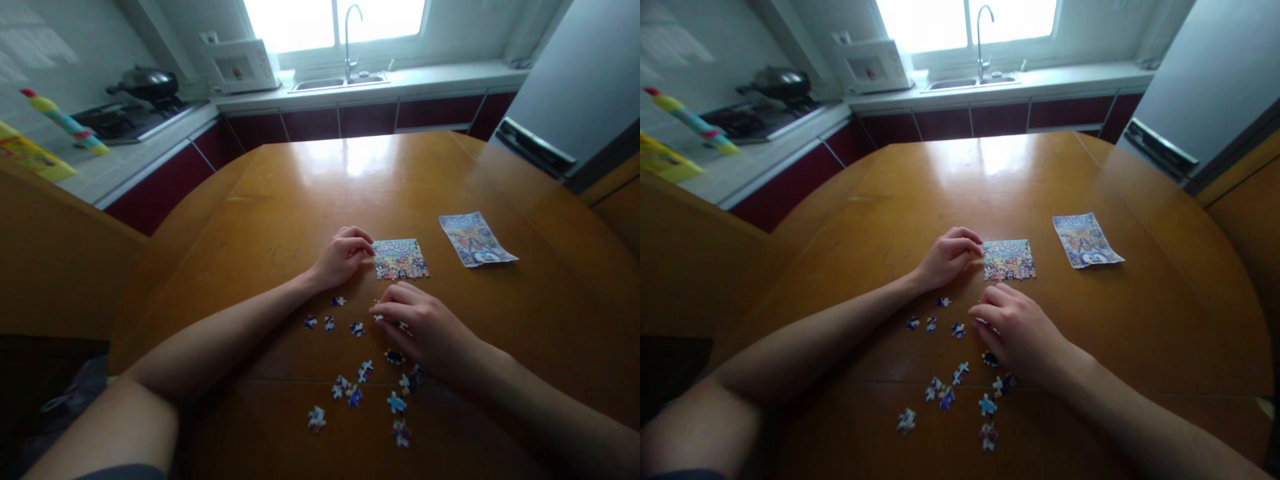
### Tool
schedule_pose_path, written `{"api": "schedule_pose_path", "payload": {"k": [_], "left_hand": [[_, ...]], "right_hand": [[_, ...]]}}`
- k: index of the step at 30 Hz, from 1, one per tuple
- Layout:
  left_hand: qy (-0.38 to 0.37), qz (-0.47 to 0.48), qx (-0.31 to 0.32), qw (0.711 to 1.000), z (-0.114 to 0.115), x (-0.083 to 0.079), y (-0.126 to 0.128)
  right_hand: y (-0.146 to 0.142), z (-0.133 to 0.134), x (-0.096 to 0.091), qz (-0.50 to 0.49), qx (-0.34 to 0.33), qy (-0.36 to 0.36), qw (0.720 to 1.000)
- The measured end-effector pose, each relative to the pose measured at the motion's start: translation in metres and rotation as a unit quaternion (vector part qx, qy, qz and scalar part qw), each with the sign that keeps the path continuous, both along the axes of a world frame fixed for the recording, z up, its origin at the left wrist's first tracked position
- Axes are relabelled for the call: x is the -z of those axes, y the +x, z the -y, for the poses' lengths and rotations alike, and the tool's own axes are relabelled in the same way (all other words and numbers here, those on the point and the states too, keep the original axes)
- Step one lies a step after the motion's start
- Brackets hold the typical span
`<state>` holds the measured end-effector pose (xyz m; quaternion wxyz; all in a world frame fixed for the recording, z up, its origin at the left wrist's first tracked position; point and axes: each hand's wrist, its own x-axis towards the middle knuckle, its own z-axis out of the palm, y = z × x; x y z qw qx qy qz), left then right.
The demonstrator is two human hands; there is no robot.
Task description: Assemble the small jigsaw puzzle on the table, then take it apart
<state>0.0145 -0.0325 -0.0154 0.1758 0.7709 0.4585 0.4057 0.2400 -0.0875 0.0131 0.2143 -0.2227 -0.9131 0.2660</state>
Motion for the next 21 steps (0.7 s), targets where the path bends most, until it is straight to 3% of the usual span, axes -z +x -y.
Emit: {"api": "schedule_pose_path", "payload": {"k": [5,10,21], "left_hand": [[-0.001,0.002,0.003,1.000,0.000,-0.001,0.001],[0.002,-0.003,0.008,1.000,-0.001,0.000,0.000],[0.010,-0.016,0.008,1.000,-0.001,-0.001,0.001]], "right_hand": [[-0.011,0.030,-0.005,0.020,-0.074,0.013,0.997],[-0.023,0.054,0.002,0.073,-0.125,0.048,0.988],[-0.030,0.062,0.008,0.095,-0.136,0.080,0.983]]}}
